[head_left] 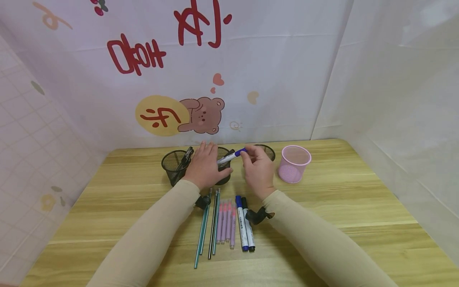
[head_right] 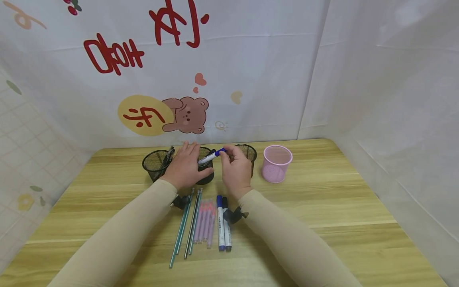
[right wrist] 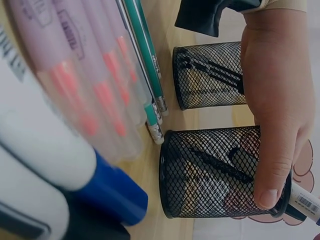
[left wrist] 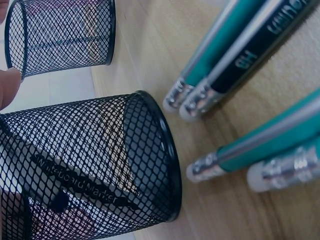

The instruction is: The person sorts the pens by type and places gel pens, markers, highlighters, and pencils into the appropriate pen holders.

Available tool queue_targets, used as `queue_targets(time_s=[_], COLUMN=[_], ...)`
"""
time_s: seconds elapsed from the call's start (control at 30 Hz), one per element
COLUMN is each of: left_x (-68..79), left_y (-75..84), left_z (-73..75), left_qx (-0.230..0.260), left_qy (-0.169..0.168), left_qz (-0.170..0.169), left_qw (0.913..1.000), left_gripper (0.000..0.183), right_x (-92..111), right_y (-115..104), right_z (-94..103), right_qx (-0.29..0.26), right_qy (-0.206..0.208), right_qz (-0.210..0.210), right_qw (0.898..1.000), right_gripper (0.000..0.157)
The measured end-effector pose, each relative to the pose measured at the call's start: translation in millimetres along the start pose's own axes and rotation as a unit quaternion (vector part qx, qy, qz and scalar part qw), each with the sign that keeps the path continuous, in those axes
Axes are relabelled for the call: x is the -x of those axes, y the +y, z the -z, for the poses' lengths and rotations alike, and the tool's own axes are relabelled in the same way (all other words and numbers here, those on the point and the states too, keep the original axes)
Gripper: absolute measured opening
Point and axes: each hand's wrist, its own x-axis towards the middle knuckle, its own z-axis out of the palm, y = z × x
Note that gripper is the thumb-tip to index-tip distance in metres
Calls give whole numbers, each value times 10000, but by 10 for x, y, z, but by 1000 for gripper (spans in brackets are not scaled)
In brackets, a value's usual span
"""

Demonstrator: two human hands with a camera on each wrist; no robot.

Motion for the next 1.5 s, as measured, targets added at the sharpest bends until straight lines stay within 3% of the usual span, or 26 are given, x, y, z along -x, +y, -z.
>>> queue_targets(time_s=[1.1, 1.5], left_x=[-6, -10], left_y=[11, -4], left_z=[14, -2], left_qx=[17, 41], left_qy=[2, 42], left_qz=[-25, -15], left_qw=[10000, 10000], left_gripper=[104, 103], right_x=[44, 54], right_y=[50, 45], right_z=[-69, 20], right_qx=[707, 981], right_qy=[-951, -1644], right_qz=[-334, -532], right_qw=[9924, 9801], right_gripper=[23, 25])
